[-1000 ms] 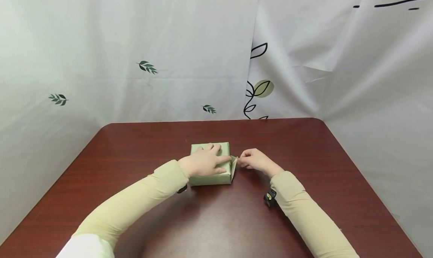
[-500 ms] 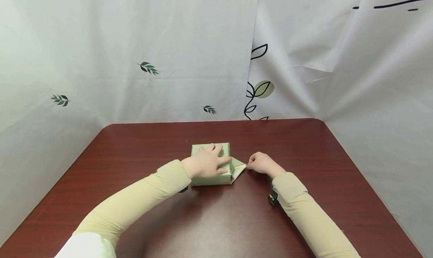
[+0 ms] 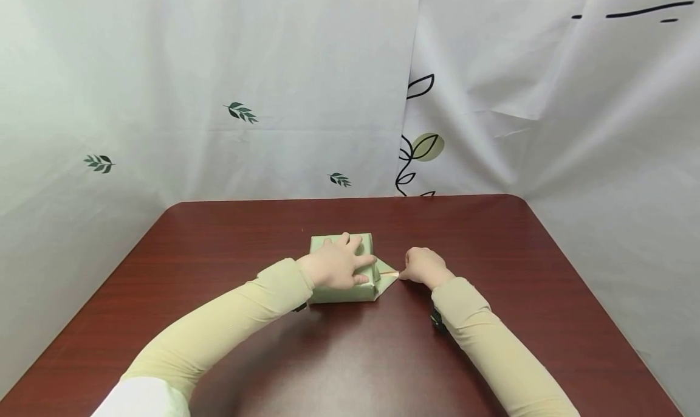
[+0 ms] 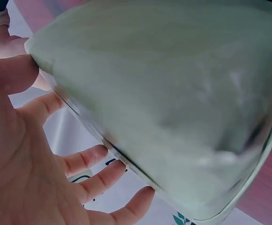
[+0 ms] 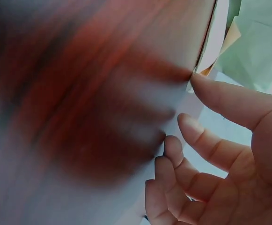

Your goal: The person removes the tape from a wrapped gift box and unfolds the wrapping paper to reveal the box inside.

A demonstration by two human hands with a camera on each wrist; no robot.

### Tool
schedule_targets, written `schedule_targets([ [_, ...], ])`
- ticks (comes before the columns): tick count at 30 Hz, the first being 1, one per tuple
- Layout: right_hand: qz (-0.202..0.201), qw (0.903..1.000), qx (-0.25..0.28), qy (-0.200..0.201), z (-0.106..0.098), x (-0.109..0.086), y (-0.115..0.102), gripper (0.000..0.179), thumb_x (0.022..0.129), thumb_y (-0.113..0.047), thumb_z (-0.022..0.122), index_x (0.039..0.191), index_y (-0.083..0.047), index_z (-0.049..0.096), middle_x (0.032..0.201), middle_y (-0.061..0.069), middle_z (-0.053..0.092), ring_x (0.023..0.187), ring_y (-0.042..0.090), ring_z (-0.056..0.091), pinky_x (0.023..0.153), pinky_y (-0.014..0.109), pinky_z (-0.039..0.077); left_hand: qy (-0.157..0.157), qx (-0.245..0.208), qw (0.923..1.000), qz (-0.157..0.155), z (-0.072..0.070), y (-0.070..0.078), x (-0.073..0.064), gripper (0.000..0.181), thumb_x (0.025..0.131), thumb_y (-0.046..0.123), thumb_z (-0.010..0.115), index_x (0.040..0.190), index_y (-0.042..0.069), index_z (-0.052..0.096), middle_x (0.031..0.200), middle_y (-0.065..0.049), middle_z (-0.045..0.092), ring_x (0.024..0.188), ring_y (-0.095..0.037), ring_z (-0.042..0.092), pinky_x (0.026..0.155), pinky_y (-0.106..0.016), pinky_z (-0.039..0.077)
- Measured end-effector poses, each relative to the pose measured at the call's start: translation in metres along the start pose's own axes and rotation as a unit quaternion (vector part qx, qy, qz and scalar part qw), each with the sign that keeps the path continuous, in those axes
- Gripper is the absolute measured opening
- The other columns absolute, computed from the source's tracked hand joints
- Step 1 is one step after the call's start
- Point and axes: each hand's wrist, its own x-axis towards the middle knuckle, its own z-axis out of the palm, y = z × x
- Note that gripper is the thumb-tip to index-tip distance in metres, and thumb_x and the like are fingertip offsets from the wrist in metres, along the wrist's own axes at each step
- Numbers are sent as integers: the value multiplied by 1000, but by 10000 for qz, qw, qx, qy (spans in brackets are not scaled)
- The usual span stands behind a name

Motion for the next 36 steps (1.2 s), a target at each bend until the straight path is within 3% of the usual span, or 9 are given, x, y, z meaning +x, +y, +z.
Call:
schedule_targets([
  [9, -30, 9998, 181, 88, -7, -5, 6, 29, 77, -20, 75, 64, -10, 51, 58, -3, 45, 57, 13, 44, 55, 26, 35, -21, 41, 10000, -59, 0, 1, 0, 52, 96, 53, 40, 146, 40, 33, 156, -9, 19, 143, -34, 19, 104, -60, 31],
  [14, -263, 9953, 914, 183, -7, -8, 6, 19, 80, -21, 71, 74, -7, 60, 64, -1, 53, 59, 13, 47, 56, 27, 38, 36, 1, 10000, -39, 0, 0, -1, 52, 96, 53, 41, 146, 38, 34, 155, -10, 21, 143, -34, 21, 103, -61, 31],
  [21, -483, 9674, 2476, -229, -1, -15, -2, 18, 86, -19, 66, 89, -1, 65, 75, -1, 60, 68, 13, 49, 61, 27, 42, 68, -51, 10000, -38, 3, 0, 0, 53, 96, 53, 41, 146, 38, 34, 155, -10, 21, 143, -34, 20, 103, -61, 31],
  [31, -977, 9337, 3406, -506, 10, -26, -21, 22, 89, -14, 62, 101, 4, 61, 93, 11, 65, 85, 16, 59, 77, 36, 53, 408, -179, 9989, 149, 7, -4, -4, 53, 96, 53, 42, 145, 34, 37, 151, -11, 29, 139, -35, 27, 102, -60, 32],
  [36, -1025, 9259, 3599, -523, 14, -27, -23, 23, 90, -12, 61, 104, 6, 60, 96, 12, 64, 89, 17, 60, 81, 40, 53, 804, -606, 9941, 412, 11, -13, -8, 57, 96, 52, 43, 148, 30, 32, 146, -9, 37, 133, -30, 35, 100, -55, 36],
])
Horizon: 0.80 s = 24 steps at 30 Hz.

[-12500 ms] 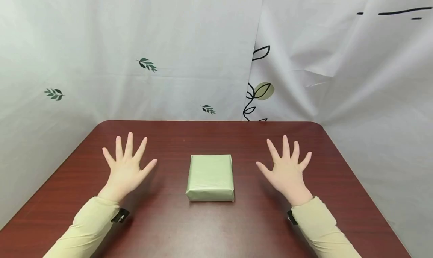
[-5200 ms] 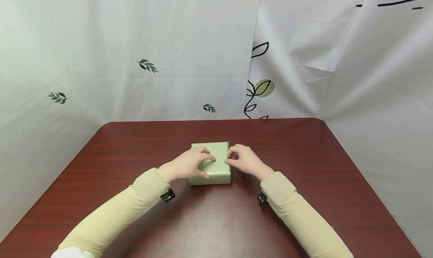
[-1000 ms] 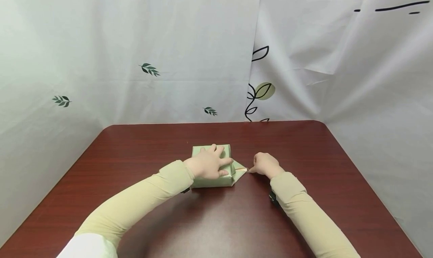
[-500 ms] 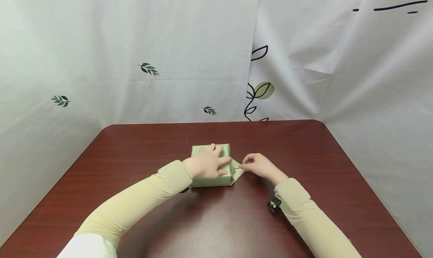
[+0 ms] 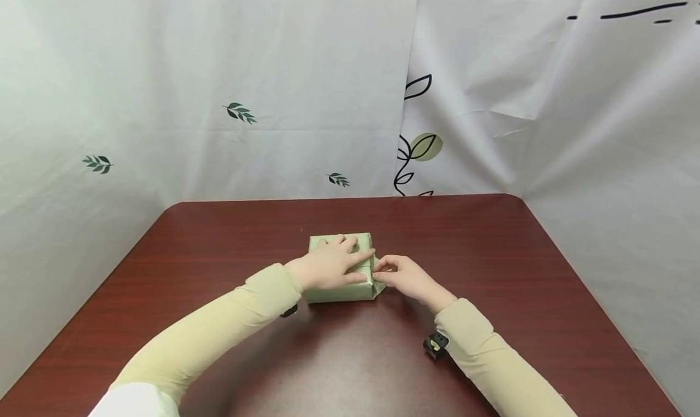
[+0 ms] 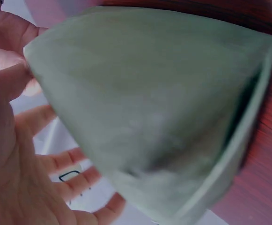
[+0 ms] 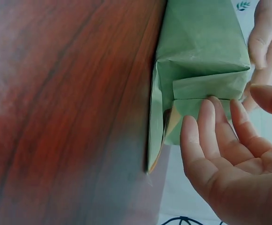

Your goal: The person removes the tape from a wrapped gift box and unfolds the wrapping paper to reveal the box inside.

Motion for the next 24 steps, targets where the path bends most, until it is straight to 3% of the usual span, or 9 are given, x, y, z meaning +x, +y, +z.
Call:
schedule_targets([
  [3, 60, 9999, 120, 51, 2, 0, 1, 26, 90, -13, 62, 107, 7, 59, 100, 13, 64, 91, 15, 59, 84, 42, 53, 300, -352, 9986, 262, 2, -11, -3, 57, 98, 47, 43, 148, 21, 34, 140, -8, 44, 129, -24, 43, 102, -47, 40],
  [7, 92, 9996, 250, 64, 4, 0, 0, 30, 90, -13, 61, 112, 8, 55, 105, 14, 64, 93, 12, 59, 86, 42, 52, 665, -613, 9940, 613, 5, -31, -9, 45, 97, 36, 51, 135, 11, 51, 129, -9, 53, 118, -22, 51, 100, -36, 42],
  [13, 39, 9994, 320, 93, 7, -1, -1, 33, 91, -11, 60, 116, 9, 52, 107, 19, 63, 94, 12, 60, 86, 40, 52, 1055, -984, 9873, 666, 13, -60, -22, 44, 90, 32, 65, 126, 7, 58, 124, -13, 55, 115, -27, 52, 99, -38, 42],
  [18, -62, 9995, 285, 107, 8, -2, -4, 37, 91, -10, 59, 120, 11, 49, 108, 23, 62, 97, 17, 60, 86, 42, 52, 942, -1392, 9838, 630, 18, -77, -26, 44, 89, 30, 66, 126, 8, 59, 131, -15, 50, 121, -29, 47, 102, -39, 39],
  [24, -8, 9997, 219, 122, 10, -2, -6, 40, 91, -11, 60, 123, 10, 48, 107, 22, 62, 95, 17, 60, 84, 40, 51, 876, -2033, 9728, 683, 21, -87, -30, 41, 83, 19, 67, 123, 10, 63, 136, -17, 45, 127, -32, 43, 104, -43, 37],
])
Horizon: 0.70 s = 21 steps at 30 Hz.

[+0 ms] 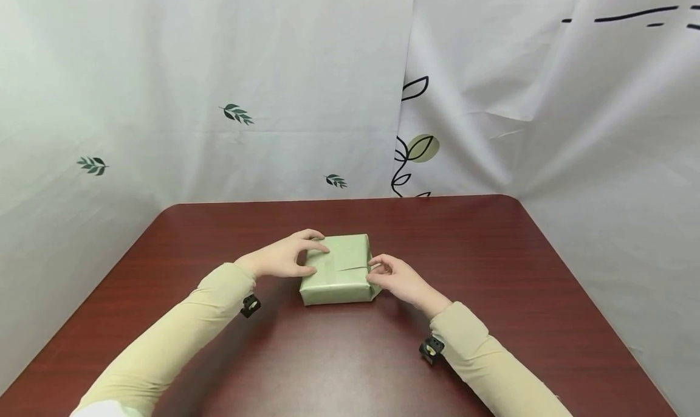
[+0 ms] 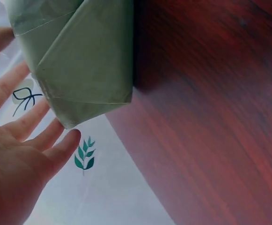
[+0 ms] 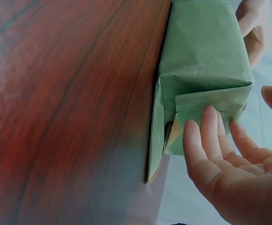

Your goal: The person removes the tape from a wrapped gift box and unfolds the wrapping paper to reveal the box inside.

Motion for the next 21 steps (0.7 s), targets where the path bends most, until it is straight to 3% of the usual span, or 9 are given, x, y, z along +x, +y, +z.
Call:
schedule_targets([
  [11, -12, 9987, -488, 174, -7, 12, -2, 41, 91, -15, 59, 125, 8, 51, 107, 20, 62, 93, 14, 58, 82, 39, 52, -16, 91, 9994, -323, 0, 4, -10, 48, 81, 28, 70, 127, 17, 62, 130, -14, 44, 119, -31, 40, 101, -44, 37],
  [16, 171, 9951, -957, 187, -17, 23, -4, 39, 91, -22, 61, 122, 1, 56, 106, 15, 63, 95, 16, 57, 80, 31, 48, 24, 213, 9994, -282, 3, 11, -16, 47, 82, 28, 71, 127, 20, 62, 116, -9, 45, 103, -24, 41, 91, -38, 39],
  [21, 128, 9886, -1491, 150, -23, 33, -4, 38, 88, -28, 63, 118, -4, 59, 107, 13, 63, 99, 23, 57, 82, 32, 45, 120, 303, 9994, -133, 8, 22, -21, 47, 81, 26, 72, 126, 18, 63, 106, -6, 44, 95, -20, 42, 84, -32, 41],
])
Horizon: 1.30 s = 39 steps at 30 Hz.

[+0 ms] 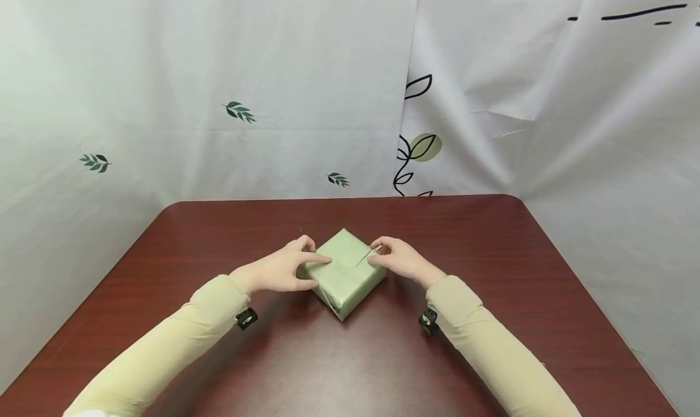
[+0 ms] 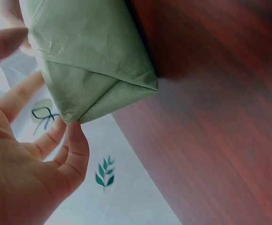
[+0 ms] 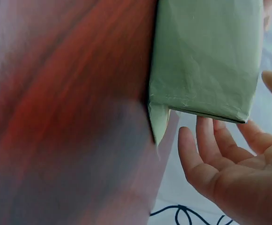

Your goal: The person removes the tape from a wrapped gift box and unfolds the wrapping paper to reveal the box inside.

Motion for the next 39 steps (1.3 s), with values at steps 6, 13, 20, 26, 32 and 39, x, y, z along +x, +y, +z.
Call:
schedule_targets([
  [6, -229, 9984, -479, -172, -4, 10, 1, 40, 87, -31, 67, 119, -8, 60, 115, 12, 62, 106, 25, 56, 87, 36, 44, 165, 124, 9996, 196, 7, 11, -3, 46, 80, 23, 74, 124, 14, 63, 100, -4, 45, 87, -17, 47, 80, -29, 43],
  [13, -500, 9952, -734, -418, -6, 18, -3, 40, 85, -31, 69, 116, -7, 60, 123, 12, 61, 108, 23, 57, 89, 38, 45, -3, -42, 9999, 137, 10, 30, -7, 43, 83, 22, 71, 124, 11, 63, 103, -6, 49, 74, -10, 50, 71, -22, 44],
  [20, -590, 9921, -996, -487, -6, 22, -7, 38, 85, -32, 69, 113, -8, 60, 117, 10, 62, 104, 22, 56, 87, 38, 45, -40, -98, 9999, -102, 2, 34, 3, 38, 87, 26, 67, 121, 9, 63, 100, -4, 60, 76, -10, 55, 71, -26, 47],
  [26, -681, 9916, -977, -499, -5, 23, -7, 38, 85, -31, 70, 113, -8, 61, 114, 9, 63, 100, 21, 57, 85, 37, 45, 344, -366, 9987, 7, 5, 14, 30, 49, 85, 29, 68, 126, 5, 58, 117, -9, 58, 111, -22, 53, 96, -35, 43],
  [32, -631, 9920, -971, -504, -2, 24, -8, 40, 86, -32, 69, 117, -9, 60, 117, 9, 63, 103, 22, 57, 88, 39, 46, 46, -522, 9986, 114, 13, -1, 46, 63, 84, 36, 70, 134, 4, 51, 132, -10, 51, 125, -23, 46, 104, -36, 38],
  [39, -1322, 9805, -1403, 377, 1, 2, -7, 42, 85, -25, 70, 120, -3, 59, 116, 13, 58, 105, 27, 54, 89, 44, 45, -150, -449, 9988, 91, 17, -1, 53, 67, 84, 39, 70, 137, 5, 48, 132, -8, 52, 123, -20, 48, 104, -34, 38],
])
